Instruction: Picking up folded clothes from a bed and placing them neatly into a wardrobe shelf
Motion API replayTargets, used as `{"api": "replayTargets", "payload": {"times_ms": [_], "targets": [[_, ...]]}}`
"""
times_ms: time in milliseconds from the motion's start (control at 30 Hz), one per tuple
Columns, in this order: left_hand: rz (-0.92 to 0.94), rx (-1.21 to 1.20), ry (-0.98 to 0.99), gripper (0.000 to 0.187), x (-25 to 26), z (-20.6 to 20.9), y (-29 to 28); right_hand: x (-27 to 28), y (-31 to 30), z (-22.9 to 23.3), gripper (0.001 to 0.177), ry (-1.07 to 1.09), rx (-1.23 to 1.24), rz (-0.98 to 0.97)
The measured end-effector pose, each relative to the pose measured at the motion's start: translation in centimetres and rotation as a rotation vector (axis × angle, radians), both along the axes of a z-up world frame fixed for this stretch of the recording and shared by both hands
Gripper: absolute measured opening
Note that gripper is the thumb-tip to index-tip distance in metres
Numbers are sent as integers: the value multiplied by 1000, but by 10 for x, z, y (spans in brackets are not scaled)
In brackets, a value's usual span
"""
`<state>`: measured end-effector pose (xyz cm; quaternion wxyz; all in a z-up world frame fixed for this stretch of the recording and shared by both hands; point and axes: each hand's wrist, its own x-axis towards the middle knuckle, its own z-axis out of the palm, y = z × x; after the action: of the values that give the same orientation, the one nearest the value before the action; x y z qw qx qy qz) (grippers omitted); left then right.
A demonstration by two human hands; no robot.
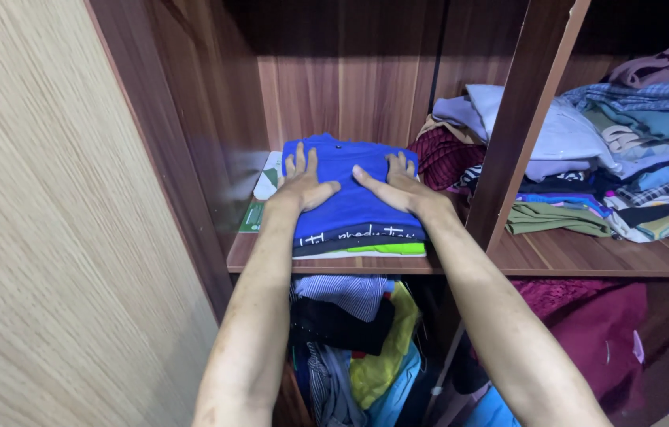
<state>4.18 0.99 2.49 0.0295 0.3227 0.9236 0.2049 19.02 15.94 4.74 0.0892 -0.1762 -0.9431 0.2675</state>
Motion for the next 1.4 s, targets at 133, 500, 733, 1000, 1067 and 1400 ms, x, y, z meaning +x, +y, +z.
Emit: {"api": "replayTargets", "payload": {"times_ms": [133, 500, 733, 1000, 1067, 1400], "targets": [[-21, -22, 12, 101, -14, -11, 2, -18, 21, -8, 120, -40, -3, -2], [7, -53, -9, 89, 3, -2, -4, -14, 20, -11, 116, -41, 20, 14], [31, -5, 54, 79, -2, -18, 5, -15, 26, -11, 109, 1, 102, 17], [-58, 3, 8, 88, 79, -1, -36, 5, 12, -31, 95, -24, 157, 99], [-54, 14, 16, 89, 82, -5, -38, 12, 12, -38, 94, 4, 157, 103], [-38, 100, 128, 85, 91, -27, -53, 58, -17, -31, 88, 88, 143, 99]]}}
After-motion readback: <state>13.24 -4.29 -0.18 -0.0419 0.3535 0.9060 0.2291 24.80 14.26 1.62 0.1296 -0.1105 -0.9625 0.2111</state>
